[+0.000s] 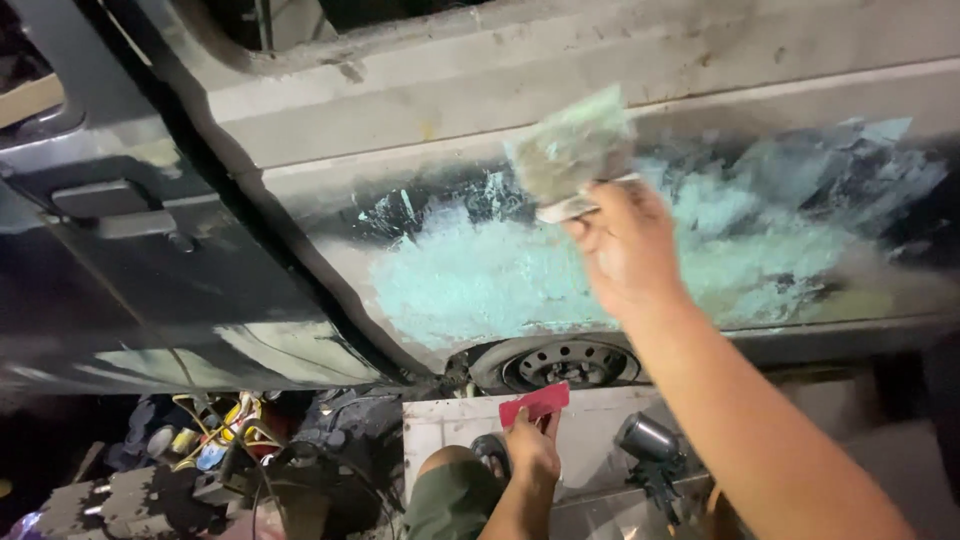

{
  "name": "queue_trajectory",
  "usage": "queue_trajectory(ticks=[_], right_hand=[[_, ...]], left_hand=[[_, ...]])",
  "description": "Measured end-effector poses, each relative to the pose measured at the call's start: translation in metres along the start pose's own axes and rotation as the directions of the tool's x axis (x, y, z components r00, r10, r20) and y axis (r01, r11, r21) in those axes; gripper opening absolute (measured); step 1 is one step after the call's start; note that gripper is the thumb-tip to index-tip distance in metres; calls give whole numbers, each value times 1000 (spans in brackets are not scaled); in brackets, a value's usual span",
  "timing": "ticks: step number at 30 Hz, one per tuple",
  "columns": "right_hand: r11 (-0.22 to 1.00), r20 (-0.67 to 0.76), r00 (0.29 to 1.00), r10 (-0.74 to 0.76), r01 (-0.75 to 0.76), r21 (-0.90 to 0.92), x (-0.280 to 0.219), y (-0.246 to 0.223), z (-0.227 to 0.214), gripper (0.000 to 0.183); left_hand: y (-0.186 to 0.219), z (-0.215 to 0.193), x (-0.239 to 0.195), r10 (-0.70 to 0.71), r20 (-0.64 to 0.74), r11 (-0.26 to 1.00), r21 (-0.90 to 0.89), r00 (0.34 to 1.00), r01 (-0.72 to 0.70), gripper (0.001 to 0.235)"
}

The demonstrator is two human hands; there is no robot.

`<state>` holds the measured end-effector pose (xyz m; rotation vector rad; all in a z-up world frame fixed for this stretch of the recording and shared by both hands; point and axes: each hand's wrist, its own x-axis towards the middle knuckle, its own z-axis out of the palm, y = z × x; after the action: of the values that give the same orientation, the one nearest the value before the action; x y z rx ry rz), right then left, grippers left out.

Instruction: The person scrapes a light-colored substance off the side of a dark vehicle using a red scraper and a metal tool. They repeatedly switch between the two tools to remove the material from the car's surface.

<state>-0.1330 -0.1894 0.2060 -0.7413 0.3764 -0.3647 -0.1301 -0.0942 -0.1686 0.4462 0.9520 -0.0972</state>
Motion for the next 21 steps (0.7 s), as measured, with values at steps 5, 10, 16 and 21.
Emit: queue_trajectory(ticks=[5, 10, 16, 21], right_hand=[[-277, 807, 171, -565, 882, -381, 13, -2, -48, 34], [-827, 985, 82, -151, 535, -171, 78, 32, -102, 48], [-756, 924, 256, -283, 533, -379, 123, 108, -194, 41], [-800, 909, 392, -142, 496, -339, 124, 172, -301, 51]], left_hand=[[17, 25, -38, -60, 19, 993, -99, 998, 62, 25], [19, 44, -16, 44, 163, 997, 56, 986, -54, 14], [32, 83, -38, 43, 306, 990, 114, 951, -81, 66], [38, 119, -66, 110, 371, 988, 57, 922, -141, 66]])
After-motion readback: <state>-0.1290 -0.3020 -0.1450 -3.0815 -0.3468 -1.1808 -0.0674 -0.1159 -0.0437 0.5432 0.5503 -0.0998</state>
